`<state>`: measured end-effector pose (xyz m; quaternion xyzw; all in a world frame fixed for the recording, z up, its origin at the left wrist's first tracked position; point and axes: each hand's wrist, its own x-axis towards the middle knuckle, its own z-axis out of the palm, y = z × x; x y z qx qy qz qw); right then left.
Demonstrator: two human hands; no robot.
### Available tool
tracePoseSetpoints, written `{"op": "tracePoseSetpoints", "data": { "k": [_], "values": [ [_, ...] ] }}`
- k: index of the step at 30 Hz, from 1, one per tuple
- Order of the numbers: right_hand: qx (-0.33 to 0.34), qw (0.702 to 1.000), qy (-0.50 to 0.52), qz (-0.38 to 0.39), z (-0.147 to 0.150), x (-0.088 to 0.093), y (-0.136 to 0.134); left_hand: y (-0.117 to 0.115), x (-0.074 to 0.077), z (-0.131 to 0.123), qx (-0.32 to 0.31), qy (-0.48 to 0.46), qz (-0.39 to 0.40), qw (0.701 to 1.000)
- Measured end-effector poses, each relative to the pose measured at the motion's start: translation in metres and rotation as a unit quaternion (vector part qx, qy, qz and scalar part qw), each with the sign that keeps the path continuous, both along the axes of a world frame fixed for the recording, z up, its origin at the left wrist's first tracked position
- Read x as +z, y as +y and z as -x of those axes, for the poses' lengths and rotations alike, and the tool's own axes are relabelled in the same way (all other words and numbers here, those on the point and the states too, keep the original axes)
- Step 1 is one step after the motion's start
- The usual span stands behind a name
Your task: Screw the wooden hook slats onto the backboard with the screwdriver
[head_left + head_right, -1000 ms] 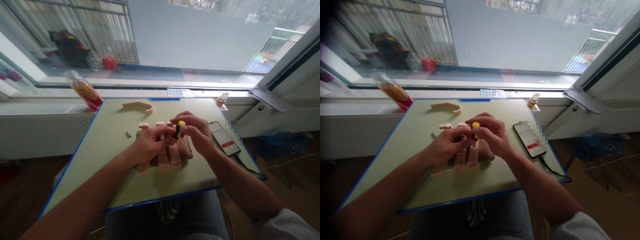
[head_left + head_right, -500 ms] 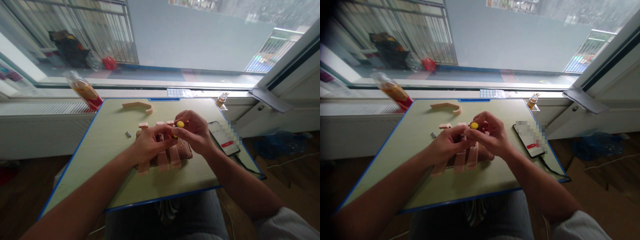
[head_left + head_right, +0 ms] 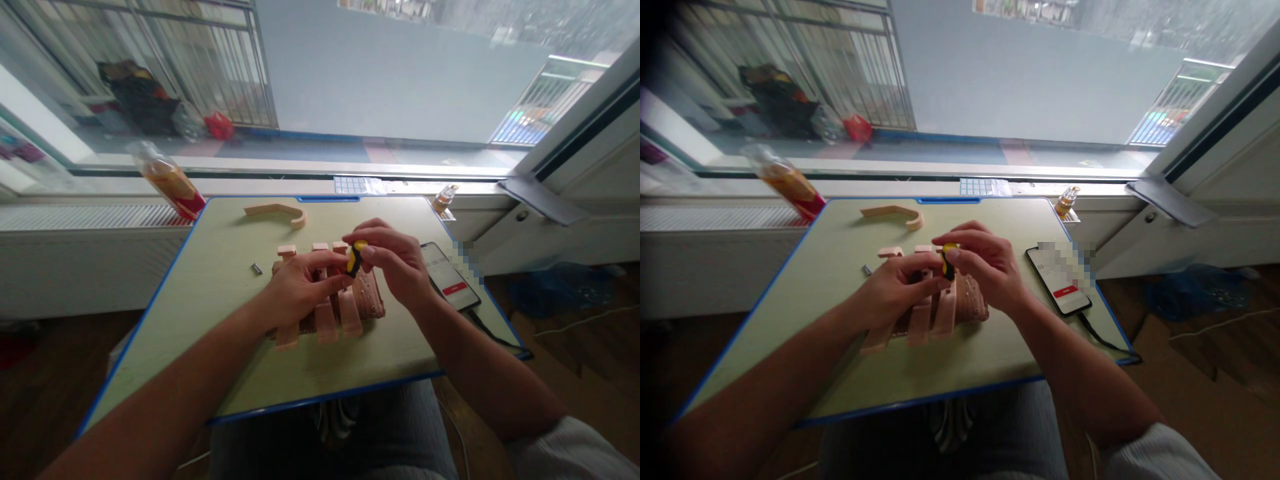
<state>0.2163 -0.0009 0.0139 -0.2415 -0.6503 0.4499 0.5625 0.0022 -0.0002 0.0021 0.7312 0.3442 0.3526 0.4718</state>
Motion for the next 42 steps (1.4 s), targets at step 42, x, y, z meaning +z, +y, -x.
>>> {"op": "tracePoseSetpoints", "data": {
  "k": [42],
  "values": [
    [-0.021,1.000,0.018,-0.001,0.013,-0.004,-0.003,-0.001,-0.003,0.001,0.004,0.009,0.015,1.000]
  ]
}}
